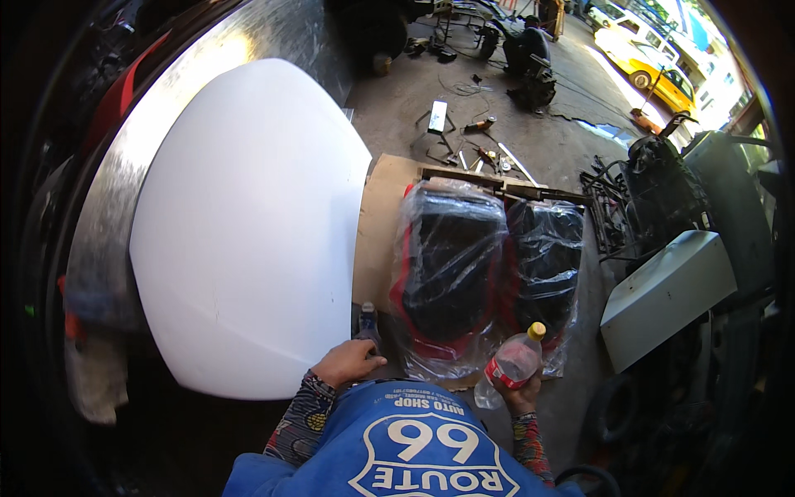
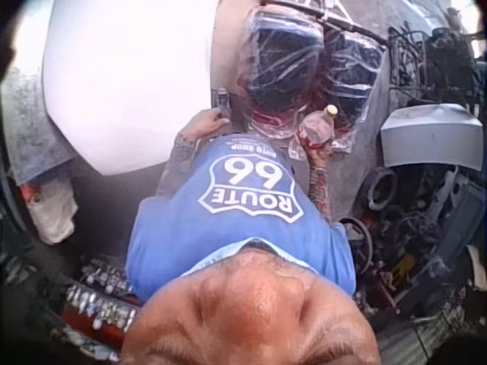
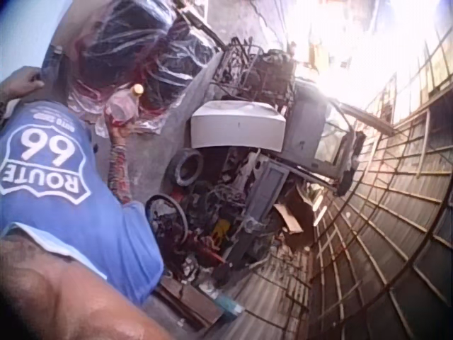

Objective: The person sits on the floor and works on two chrome car parts, possibly headlights, by hand. They repeatedly adjust and reposition the parts on a cardboard surface. The person then stands, walks to a cabinet, retrieves a bottle, and returns to the work area.

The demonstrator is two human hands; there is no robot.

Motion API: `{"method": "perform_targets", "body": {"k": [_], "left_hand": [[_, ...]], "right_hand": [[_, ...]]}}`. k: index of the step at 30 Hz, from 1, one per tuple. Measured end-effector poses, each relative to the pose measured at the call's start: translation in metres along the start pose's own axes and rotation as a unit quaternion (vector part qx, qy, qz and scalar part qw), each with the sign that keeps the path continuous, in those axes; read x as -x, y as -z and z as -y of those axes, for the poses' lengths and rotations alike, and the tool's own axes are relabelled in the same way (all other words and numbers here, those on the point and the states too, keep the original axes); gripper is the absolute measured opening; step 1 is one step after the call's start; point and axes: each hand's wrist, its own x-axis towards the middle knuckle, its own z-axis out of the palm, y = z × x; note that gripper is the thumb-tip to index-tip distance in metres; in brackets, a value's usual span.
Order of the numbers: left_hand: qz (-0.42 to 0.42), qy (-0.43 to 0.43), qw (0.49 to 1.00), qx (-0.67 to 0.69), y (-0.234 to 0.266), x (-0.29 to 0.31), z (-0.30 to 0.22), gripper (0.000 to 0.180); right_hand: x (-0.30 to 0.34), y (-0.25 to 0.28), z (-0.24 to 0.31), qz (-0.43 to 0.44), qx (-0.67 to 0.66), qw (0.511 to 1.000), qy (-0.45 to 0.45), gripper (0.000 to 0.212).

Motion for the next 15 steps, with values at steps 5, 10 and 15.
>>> {"method": "perform_targets", "body": {"k": [5, 10, 15], "left_hand": [[-0.123, -0.040, 0.990, 0.047, 0.173, -0.053, 0.018, 0.033], [-0.274, -0.150, 0.938, 0.152, 0.336, -0.070, -0.001, 0.014], [-0.384, -0.333, 0.848, 0.153, 0.497, -0.052, -0.040, 0.029]], "right_hand": [[-0.052, -0.066, 0.012, -0.083, 0.264, 0.955, 0.107, 0.089], [-0.102, -0.107, 0.015, -0.126, 0.353, 0.925, 0.056, 0.094], [-0.178, -0.149, 0.015, -0.138, 0.398, 0.907, -0.009, 0.101]]}}
